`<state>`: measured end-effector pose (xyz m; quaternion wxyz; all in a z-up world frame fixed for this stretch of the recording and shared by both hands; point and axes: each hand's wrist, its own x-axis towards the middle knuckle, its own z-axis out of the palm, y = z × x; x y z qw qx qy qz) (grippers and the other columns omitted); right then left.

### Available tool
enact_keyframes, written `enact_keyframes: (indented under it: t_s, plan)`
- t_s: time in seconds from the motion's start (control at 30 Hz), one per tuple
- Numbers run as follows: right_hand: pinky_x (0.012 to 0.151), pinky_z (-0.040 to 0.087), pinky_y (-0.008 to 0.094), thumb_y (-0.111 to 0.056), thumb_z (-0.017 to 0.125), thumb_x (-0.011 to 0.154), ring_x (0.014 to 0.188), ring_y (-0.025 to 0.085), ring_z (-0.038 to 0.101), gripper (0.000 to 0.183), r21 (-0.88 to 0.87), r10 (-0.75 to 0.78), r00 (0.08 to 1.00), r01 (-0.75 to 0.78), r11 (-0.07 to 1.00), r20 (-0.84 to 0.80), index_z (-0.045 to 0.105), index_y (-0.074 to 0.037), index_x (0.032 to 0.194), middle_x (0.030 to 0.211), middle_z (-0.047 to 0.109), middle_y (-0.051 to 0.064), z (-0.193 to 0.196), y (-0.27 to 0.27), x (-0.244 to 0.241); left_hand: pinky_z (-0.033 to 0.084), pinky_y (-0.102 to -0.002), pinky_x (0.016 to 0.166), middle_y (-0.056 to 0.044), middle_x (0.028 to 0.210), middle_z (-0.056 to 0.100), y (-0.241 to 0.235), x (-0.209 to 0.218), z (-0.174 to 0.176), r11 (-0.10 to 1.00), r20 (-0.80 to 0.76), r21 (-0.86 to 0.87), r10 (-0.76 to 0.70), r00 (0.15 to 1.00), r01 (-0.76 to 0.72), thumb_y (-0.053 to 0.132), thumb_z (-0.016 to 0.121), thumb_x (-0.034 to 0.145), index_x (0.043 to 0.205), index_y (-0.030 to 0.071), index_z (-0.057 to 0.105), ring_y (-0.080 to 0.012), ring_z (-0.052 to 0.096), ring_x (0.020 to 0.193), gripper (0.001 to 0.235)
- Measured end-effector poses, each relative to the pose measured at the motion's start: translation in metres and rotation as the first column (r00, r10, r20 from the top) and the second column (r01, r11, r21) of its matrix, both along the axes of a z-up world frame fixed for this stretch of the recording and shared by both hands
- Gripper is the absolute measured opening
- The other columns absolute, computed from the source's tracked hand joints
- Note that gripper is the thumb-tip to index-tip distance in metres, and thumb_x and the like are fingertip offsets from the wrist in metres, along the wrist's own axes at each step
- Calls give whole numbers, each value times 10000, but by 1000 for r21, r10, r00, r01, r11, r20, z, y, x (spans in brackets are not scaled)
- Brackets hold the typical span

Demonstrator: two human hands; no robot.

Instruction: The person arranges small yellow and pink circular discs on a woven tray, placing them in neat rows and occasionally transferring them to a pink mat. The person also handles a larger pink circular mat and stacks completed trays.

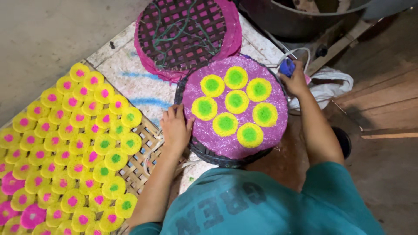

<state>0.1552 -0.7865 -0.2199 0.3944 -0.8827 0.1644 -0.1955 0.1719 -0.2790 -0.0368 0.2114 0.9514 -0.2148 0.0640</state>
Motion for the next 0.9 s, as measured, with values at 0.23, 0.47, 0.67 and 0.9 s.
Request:
enact_keyframes:
  t_s: [0.23,0.47,0.67,0.9]
  plan:
    - [1056,425,504,-205,913,758,1237,484,534,946,-244,-14,994,-14,970,-110,335,43,1465,1338,547,330,-7,-16,-14,447,-460,939,-195,1179,564,-12,11,-18,994,19,81,73,997,-74,283,771,861,1092,0,646,-374,518,1088,386]
    - [1071,494,468,-185,717,1034,1218,400,623,419,-172,-17,999,11,985,-33,620,-41,1415,1315,642,220,65,31,-39,505,-516,876,-251,1105,587,-16,18,-32,996,23,-69,65,998,-63,74,606,932,1054,-10,619,-435,592,1009,149]
    - [906,521,500,-118,773,874,1063,434,632,402,-564,45,998,-63,823,-45,715,-12,1258,1144,665,228,117,116,-71,493,-537,907,-289,1171,602,-19,23,-53,921,-267,-301,166,949,-246,147,493,1011,1170,13,601,-490,595,1067,234]
    - [985,511,488,-162,755,934,1035,392,611,127,-658,77,995,-103,746,-69,741,-36,934,1103,678,214,85,96,-73,541,-503,829,-168,1073,654,-21,29,-74,969,-34,-240,53,998,-60,177,570,907,1171,129,648,-375,659,1039,280]
